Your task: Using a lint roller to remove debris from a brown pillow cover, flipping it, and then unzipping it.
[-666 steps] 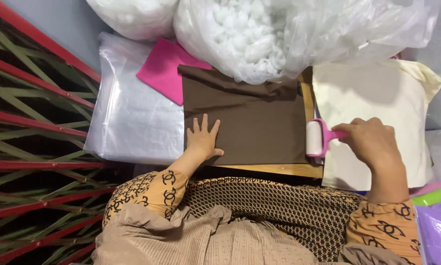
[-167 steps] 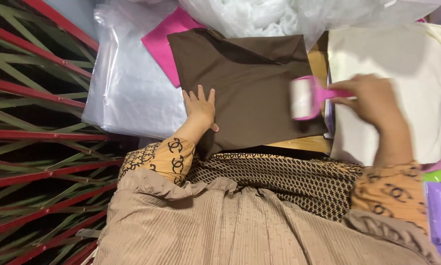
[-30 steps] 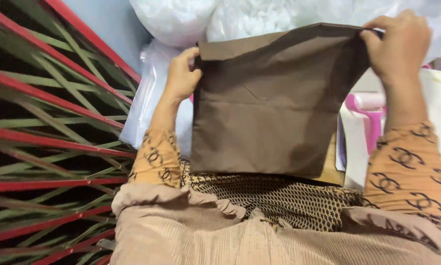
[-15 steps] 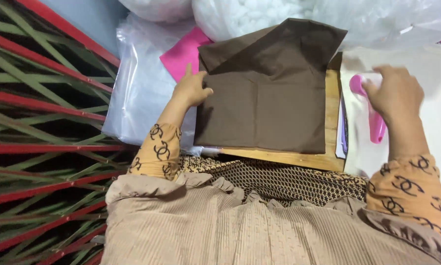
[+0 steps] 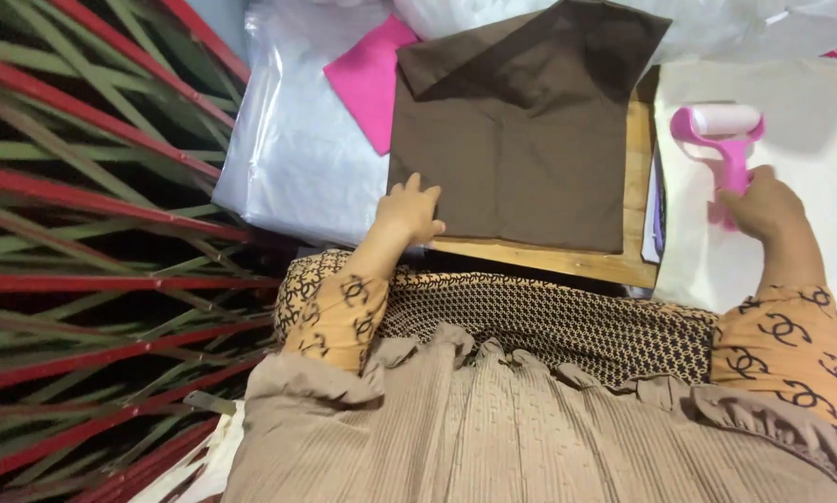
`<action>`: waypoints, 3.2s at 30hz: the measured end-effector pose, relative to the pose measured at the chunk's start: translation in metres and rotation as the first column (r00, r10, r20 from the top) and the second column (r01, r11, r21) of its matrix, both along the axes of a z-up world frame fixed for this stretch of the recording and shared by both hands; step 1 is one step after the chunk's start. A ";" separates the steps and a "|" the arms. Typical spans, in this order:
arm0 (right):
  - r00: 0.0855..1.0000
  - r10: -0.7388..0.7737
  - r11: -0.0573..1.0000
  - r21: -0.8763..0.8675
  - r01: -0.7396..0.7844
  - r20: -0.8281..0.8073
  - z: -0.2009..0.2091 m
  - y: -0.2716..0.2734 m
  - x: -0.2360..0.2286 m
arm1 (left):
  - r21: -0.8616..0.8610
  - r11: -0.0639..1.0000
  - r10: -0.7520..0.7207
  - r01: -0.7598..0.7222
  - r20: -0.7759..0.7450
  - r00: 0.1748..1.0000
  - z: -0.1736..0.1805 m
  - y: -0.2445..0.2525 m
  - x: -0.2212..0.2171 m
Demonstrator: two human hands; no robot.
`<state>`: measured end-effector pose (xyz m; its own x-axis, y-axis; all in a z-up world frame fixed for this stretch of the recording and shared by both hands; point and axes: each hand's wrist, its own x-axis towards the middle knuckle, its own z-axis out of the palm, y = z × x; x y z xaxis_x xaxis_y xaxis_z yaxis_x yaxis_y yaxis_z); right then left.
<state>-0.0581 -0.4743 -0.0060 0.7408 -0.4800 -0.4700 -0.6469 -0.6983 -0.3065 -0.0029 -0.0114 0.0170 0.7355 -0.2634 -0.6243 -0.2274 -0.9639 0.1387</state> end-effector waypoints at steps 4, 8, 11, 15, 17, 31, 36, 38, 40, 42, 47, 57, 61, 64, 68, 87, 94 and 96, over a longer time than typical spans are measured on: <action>0.965 0.143 0.967 -0.240 -0.088 0.220 -0.027 -0.029 0.009 | 0.019 1.000 -0.022 0.021 0.111 0.994 -0.040 -0.001 0.018; 0.911 0.308 0.942 -0.225 -0.251 0.275 0.013 0.062 -0.003 | 0.137 0.988 -0.082 0.076 0.037 0.996 -0.058 -0.005 0.025; 0.834 0.509 0.861 -0.112 -0.497 0.214 0.050 0.158 -0.019 | 0.138 0.986 -0.104 0.094 0.068 0.992 -0.076 -0.005 0.027; 0.511 0.854 0.508 -0.371 -0.777 0.100 0.066 0.225 -0.034 | 0.135 0.988 -0.085 0.070 0.113 0.990 -0.082 -0.009 0.026; 0.560 0.825 0.549 -0.335 -0.766 0.071 0.078 0.211 -0.030 | 0.132 0.989 -0.085 0.071 0.106 0.991 -0.073 -0.008 0.025; 0.738 0.675 0.707 -0.284 -0.648 0.000 0.034 0.153 -0.024 | 0.298 0.951 -0.070 0.082 -0.050 0.996 -0.067 -0.026 0.023; 0.733 0.632 0.724 -0.146 -0.675 -0.253 0.057 0.144 -0.011 | 0.325 0.944 -0.061 0.062 -0.014 0.998 -0.071 -0.028 0.018; 0.736 0.557 0.710 -0.239 -0.662 -0.384 0.058 0.097 -0.017 | 0.340 0.937 -0.078 0.076 -0.007 0.997 -0.073 -0.029 0.015; 0.738 0.461 0.678 -0.341 -0.651 -0.493 0.063 0.068 -0.019 | 0.351 0.933 -0.092 0.084 0.007 0.996 -0.070 -0.032 0.013; 0.818 0.451 0.752 -0.342 -0.564 -0.356 0.066 0.059 -0.022 | 0.374 0.913 -0.144 0.164 -0.081 0.986 -0.064 -0.033 0.007; 0.715 0.699 0.703 -0.165 -0.692 -0.020 0.041 0.154 0.006 | 0.353 0.928 -0.122 0.122 -0.022 0.992 -0.069 -0.030 0.015; 0.759 0.431 0.650 -0.416 -0.636 -0.488 0.050 0.063 0.014 | 0.362 0.932 0.003 0.002 -0.015 1.000 -0.085 -0.012 0.044; 0.793 0.575 0.672 -0.438 -0.597 -0.200 0.033 0.089 0.025 | 0.310 0.951 -0.012 -0.004 0.048 0.999 -0.062 -0.010 0.052; 0.697 0.715 0.668 -0.352 -0.656 0.058 0.027 0.153 0.037 | 0.271 0.962 -0.059 0.037 0.076 0.995 -0.062 -0.010 0.057; 0.644 0.765 0.583 -0.390 -0.713 -0.035 0.018 0.140 0.050 | 0.299 0.954 -0.013 0.016 -0.013 1.000 -0.059 -0.008 0.062; 0.775 0.624 0.766 -0.273 -0.583 0.098 0.031 0.126 0.071 | 0.100 0.992 -0.098 0.082 0.160 0.982 -0.076 -0.007 0.061; 0.833 0.519 0.671 -0.510 -0.537 -0.194 0.023 0.073 0.051 | 0.211 0.977 -0.022 0.039 -0.086 0.996 -0.054 -0.009 0.057; 0.774 0.625 0.765 -0.275 -0.582 0.101 0.039 0.140 0.048 | 0.204 0.977 -0.045 0.069 -0.121 0.992 -0.042 -0.015 0.050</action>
